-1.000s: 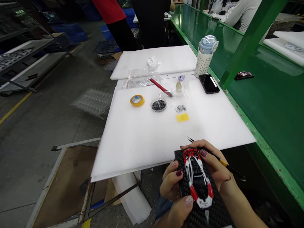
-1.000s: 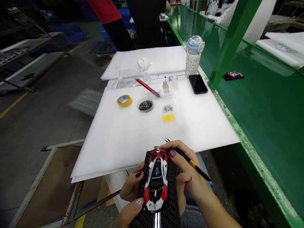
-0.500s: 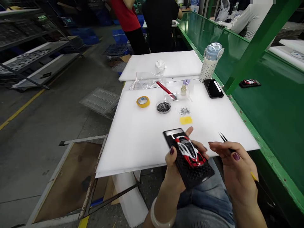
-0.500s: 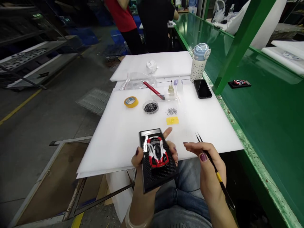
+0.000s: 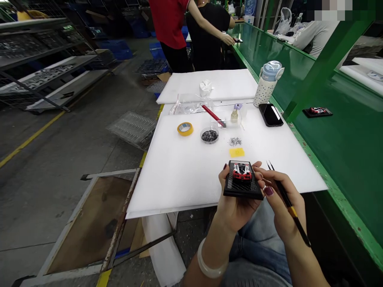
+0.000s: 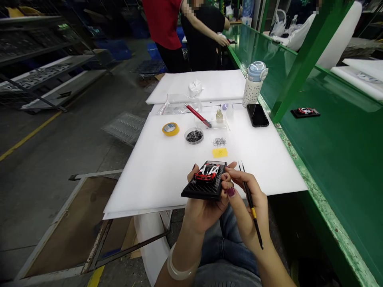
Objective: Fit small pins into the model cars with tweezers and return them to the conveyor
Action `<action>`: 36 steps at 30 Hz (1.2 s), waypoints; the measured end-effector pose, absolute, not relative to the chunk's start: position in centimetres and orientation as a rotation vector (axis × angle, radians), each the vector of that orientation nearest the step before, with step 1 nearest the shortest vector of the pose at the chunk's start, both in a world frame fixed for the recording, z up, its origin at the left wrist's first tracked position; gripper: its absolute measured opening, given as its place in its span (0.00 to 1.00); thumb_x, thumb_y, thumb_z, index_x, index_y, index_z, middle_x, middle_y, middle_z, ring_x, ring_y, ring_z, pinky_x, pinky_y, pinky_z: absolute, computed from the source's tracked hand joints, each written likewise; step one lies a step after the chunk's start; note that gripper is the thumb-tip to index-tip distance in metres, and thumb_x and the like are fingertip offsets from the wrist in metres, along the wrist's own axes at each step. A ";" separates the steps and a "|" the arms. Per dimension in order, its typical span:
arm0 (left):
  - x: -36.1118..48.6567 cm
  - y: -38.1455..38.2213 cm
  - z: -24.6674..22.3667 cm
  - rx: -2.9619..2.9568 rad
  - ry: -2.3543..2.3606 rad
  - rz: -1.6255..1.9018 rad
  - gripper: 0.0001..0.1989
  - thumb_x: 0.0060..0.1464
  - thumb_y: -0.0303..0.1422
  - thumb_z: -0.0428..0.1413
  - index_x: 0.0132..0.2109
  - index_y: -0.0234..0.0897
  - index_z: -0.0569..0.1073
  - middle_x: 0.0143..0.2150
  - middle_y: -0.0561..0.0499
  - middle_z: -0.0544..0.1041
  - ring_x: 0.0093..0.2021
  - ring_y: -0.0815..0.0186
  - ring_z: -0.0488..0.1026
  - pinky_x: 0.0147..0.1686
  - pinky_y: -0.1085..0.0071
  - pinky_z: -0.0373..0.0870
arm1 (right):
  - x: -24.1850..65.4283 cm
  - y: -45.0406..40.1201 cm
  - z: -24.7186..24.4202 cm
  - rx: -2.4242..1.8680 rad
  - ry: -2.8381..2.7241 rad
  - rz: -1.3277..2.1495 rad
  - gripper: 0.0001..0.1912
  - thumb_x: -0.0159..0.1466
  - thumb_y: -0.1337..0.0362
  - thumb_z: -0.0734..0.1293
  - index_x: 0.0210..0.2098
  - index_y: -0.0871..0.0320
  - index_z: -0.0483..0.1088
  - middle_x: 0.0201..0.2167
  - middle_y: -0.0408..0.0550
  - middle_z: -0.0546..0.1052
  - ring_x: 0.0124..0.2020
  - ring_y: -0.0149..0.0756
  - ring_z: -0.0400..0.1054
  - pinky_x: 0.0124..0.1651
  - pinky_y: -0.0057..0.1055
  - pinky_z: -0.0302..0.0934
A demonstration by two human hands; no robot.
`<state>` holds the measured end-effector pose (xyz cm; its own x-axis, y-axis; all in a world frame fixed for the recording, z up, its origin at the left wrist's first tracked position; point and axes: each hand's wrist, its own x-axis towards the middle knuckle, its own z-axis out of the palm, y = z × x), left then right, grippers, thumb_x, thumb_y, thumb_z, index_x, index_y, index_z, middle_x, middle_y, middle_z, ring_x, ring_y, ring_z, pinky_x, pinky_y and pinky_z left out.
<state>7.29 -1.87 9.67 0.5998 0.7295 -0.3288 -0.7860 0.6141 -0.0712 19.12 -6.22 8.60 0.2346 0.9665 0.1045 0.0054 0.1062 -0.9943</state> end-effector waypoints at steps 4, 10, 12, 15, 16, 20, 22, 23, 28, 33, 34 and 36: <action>7.7 -1.9 10.3 -0.276 0.343 0.953 0.38 0.70 0.51 0.39 0.67 0.18 0.62 0.32 0.45 0.80 0.29 0.67 0.79 0.30 0.77 0.75 | 19.1 -5.6 8.7 -1.199 -1.110 0.932 0.12 0.69 0.54 0.72 0.50 0.50 0.78 0.53 0.48 0.82 0.56 0.43 0.77 0.59 0.38 0.72; 8.0 -1.9 10.6 -0.312 0.386 0.979 0.37 0.70 0.51 0.38 0.64 0.19 0.66 0.32 0.46 0.79 0.28 0.67 0.78 0.29 0.76 0.75 | 19.0 -5.6 8.9 -1.250 -1.084 0.933 0.12 0.69 0.53 0.71 0.48 0.49 0.78 0.50 0.46 0.83 0.54 0.43 0.78 0.58 0.37 0.72; 8.1 -2.0 10.6 -0.321 0.385 0.986 0.36 0.70 0.50 0.38 0.63 0.19 0.68 0.31 0.46 0.79 0.28 0.68 0.78 0.29 0.77 0.75 | 19.1 -5.6 8.8 -1.247 -1.085 0.934 0.12 0.69 0.53 0.72 0.48 0.50 0.79 0.51 0.48 0.83 0.54 0.44 0.78 0.57 0.37 0.73; 8.4 -2.1 10.4 -0.332 0.372 0.994 0.35 0.70 0.50 0.37 0.60 0.20 0.70 0.31 0.46 0.79 0.27 0.68 0.78 0.29 0.77 0.75 | 19.3 -5.6 8.5 -1.245 -1.088 0.942 0.13 0.69 0.53 0.71 0.49 0.51 0.79 0.52 0.49 0.83 0.54 0.45 0.78 0.57 0.39 0.74; 8.4 -2.2 10.4 -0.336 0.365 0.995 0.35 0.70 0.50 0.37 0.59 0.21 0.70 0.31 0.46 0.79 0.27 0.68 0.78 0.29 0.77 0.75 | 19.3 -5.6 8.4 -1.249 -1.086 0.944 0.14 0.69 0.52 0.71 0.49 0.51 0.79 0.52 0.50 0.83 0.54 0.46 0.78 0.57 0.40 0.74; 8.5 -2.3 10.0 -0.340 0.336 0.991 0.34 0.70 0.49 0.37 0.57 0.22 0.71 0.31 0.45 0.80 0.28 0.67 0.80 0.31 0.76 0.76 | 19.3 -5.6 8.3 -1.250 -1.080 0.957 0.14 0.68 0.52 0.72 0.49 0.50 0.79 0.53 0.49 0.82 0.55 0.46 0.77 0.57 0.41 0.73; 8.4 -2.5 9.8 -0.335 0.317 0.984 0.32 0.70 0.49 0.39 0.56 0.22 0.72 0.31 0.44 0.81 0.29 0.66 0.80 0.32 0.76 0.77 | 19.4 -5.5 8.4 -1.261 -1.076 0.958 0.13 0.68 0.52 0.71 0.48 0.50 0.79 0.52 0.49 0.82 0.55 0.46 0.77 0.59 0.42 0.71; 8.4 -2.6 9.7 -0.330 0.306 0.981 0.31 0.69 0.48 0.41 0.55 0.23 0.73 0.31 0.44 0.81 0.29 0.66 0.81 0.33 0.76 0.77 | 19.5 -5.4 8.5 -1.269 -1.084 0.939 0.13 0.69 0.51 0.70 0.47 0.50 0.79 0.51 0.49 0.83 0.54 0.46 0.76 0.59 0.43 0.70; 8.4 -3.6 9.4 -0.270 0.226 0.955 0.22 0.57 0.44 0.62 0.47 0.25 0.79 0.32 0.45 0.82 0.31 0.65 0.82 0.34 0.76 0.78 | 21.4 -3.3 9.2 -1.190 -1.350 0.704 0.15 0.73 0.52 0.65 0.38 0.51 0.81 0.36 0.48 0.81 0.40 0.42 0.76 0.45 0.38 0.71; 8.4 -4.4 9.8 -0.212 0.160 0.928 0.16 0.51 0.39 0.68 0.38 0.28 0.82 0.34 0.46 0.85 0.33 0.66 0.83 0.37 0.78 0.78 | 22.7 -1.5 10.7 -0.973 -1.734 0.708 0.13 0.73 0.59 0.64 0.41 0.50 0.82 0.32 0.46 0.76 0.30 0.35 0.70 0.31 0.32 0.63; 8.4 -4.5 9.9 -0.205 0.152 0.928 0.15 0.54 0.40 0.67 0.38 0.29 0.82 0.34 0.47 0.86 0.33 0.67 0.83 0.38 0.78 0.78 | 22.7 -1.4 11.0 -0.946 -1.767 0.710 0.12 0.73 0.61 0.64 0.43 0.50 0.82 0.32 0.46 0.75 0.30 0.35 0.70 0.31 0.32 0.63; 8.4 -4.6 10.2 -0.195 0.139 0.931 0.15 0.59 0.42 0.63 0.38 0.31 0.83 0.35 0.49 0.86 0.33 0.68 0.83 0.38 0.79 0.77 | 22.6 -1.3 11.4 -0.902 -1.808 0.706 0.12 0.73 0.63 0.64 0.43 0.50 0.82 0.34 0.46 0.75 0.30 0.34 0.70 0.31 0.32 0.63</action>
